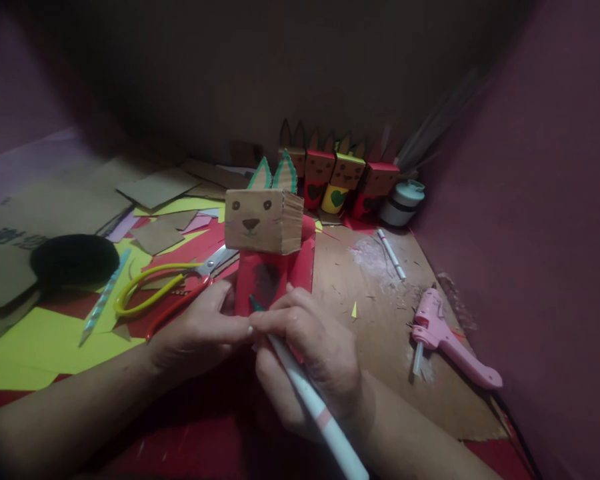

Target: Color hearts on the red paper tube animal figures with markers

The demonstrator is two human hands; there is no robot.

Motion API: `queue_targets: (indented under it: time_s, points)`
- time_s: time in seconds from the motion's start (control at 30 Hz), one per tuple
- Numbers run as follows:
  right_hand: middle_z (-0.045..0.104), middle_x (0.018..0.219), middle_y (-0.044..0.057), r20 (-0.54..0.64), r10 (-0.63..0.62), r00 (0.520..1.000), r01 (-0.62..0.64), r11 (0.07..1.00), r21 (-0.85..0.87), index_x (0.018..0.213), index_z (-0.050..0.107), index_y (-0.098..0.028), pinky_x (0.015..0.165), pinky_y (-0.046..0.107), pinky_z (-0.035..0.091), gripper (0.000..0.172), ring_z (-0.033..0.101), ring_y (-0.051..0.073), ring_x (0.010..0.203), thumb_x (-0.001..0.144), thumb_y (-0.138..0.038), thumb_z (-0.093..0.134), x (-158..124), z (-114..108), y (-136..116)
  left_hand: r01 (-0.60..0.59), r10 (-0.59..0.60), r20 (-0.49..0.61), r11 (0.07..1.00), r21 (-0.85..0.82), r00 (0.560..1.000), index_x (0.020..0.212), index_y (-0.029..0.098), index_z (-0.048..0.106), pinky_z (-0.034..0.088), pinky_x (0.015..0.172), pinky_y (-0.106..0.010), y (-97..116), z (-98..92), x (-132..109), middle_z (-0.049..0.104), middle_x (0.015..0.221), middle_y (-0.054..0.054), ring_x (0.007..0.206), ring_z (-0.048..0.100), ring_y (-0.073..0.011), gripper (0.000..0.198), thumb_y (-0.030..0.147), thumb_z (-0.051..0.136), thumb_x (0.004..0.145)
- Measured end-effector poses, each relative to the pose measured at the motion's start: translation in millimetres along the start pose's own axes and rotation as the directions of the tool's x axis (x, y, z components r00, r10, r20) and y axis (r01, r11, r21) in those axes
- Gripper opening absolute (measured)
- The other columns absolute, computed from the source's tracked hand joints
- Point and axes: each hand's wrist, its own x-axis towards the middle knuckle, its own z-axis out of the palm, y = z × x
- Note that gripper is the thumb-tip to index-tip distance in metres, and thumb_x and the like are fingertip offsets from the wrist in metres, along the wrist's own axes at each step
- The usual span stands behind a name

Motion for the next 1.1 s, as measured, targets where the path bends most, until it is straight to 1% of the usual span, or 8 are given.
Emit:
queue_targets:
  time_s: [0.07,0.2,0.37,0.53,0.7,0.87,0.97,1.1]
  points:
    - [0.068,0.085,0.004,0.011,-0.008,1.0,0.008,1.0,0.011,0.104,0.068,-0.019,0.06,0.025,0.057,0.03,0.068,0.014,0.072,0.083,0.001,0.06,-0.8,0.0,0.6,-0.006,0.006,-0.009,1.0,0.009,1.0,0.071,0.016,0.064,0.035,0.053,-0.025,0.1,0.3,-0.3,0.057,0.059,0.003,0.052,0.045,-0.0098,0.027,0.014,0.085,0.055]
    - [0.068,0.086,0.004,-0.084,0.027,0.996,-0.028,1.0,-0.002,0.103,0.069,-0.021,0.064,0.028,0.058,0.031,0.069,0.016,0.076,0.083,0.001,0.06,-1.1,-0.5,0.7,0.003,-0.003,-0.016,1.0,0.012,1.0,0.076,0.015,0.067,0.04,0.057,-0.027,-0.3,0.7,-0.9,0.06,0.062,0.002,0.052,0.047,-0.0106,0.029,0.019,0.087,0.056]
    - [0.068,0.086,0.005,0.064,-0.033,0.997,0.032,0.999,0.014,0.107,0.069,-0.019,0.059,0.026,0.057,0.032,0.067,0.015,0.072,0.083,0.001,0.06,0.3,-3.8,1.1,-0.008,0.008,0.01,1.0,-0.021,1.0,0.071,0.015,0.066,0.042,0.057,-0.025,-1.1,1.1,-0.8,0.06,0.062,0.001,0.055,0.052,-0.0115,0.022,0.014,0.083,0.057]
    - [0.067,0.088,0.005,-0.067,0.008,0.998,-0.007,1.0,0.024,0.107,0.071,-0.02,0.063,0.027,0.058,0.032,0.067,0.015,0.074,0.083,-0.001,0.062,-1.9,-2.2,3.2,-0.011,0.012,0.02,0.998,-0.063,1.0,0.087,0.017,0.07,0.049,0.063,-0.025,-1.4,1.1,-0.4,0.069,0.072,0.0,0.065,0.061,-0.0146,0.033,0.011,0.084,0.057]
    - [0.067,0.088,0.005,0.073,-0.026,0.997,0.024,0.999,0.021,0.11,0.069,-0.021,0.06,0.028,0.058,0.035,0.067,0.016,0.073,0.083,-0.001,0.059,-1.0,-3.4,3.3,-0.018,0.018,0.02,0.999,-0.031,1.0,0.075,0.015,0.069,0.05,0.061,-0.024,-3.6,-0.3,0.2,0.063,0.062,0.003,0.056,0.056,-0.0115,0.019,0.011,0.081,0.062]
    - [0.068,0.088,0.005,-0.089,0.025,0.996,-0.019,0.998,0.064,0.106,0.07,-0.022,0.061,0.027,0.058,0.031,0.069,0.017,0.075,0.084,-0.001,0.062,-1.0,-3.4,3.8,-0.042,0.047,0.052,0.995,-0.093,0.998,0.092,0.017,0.071,0.053,0.064,-0.025,-1.1,1.6,-1.0,0.071,0.07,0.0,0.064,0.063,-0.0149,0.039,0.008,0.087,0.057]
    - [0.069,0.083,0.002,-0.155,0.073,0.985,-0.058,0.993,0.099,0.103,0.07,-0.023,0.063,0.026,0.058,0.032,0.068,0.015,0.074,0.085,0.002,0.061,-0.8,-1.7,1.0,-0.048,0.052,0.055,0.997,-0.064,0.997,0.093,0.016,0.072,0.053,0.062,-0.025,0.6,2.1,-1.5,0.071,0.071,-0.002,0.064,0.063,-0.0155,0.038,0.014,0.089,0.06]
    - [0.071,0.085,0.0,-0.254,0.124,0.959,-0.086,0.984,0.156,0.105,0.071,-0.025,0.07,0.027,0.06,0.034,0.068,0.014,0.073,0.087,0.002,0.059,-2.0,1.7,0.0,-0.071,0.071,0.018,0.997,0.011,0.997,0.089,0.016,0.07,0.047,0.052,-0.024,2.5,0.4,-1.3,0.068,0.072,-0.002,0.054,0.055,-0.0113,0.034,0.022,0.09,0.063]
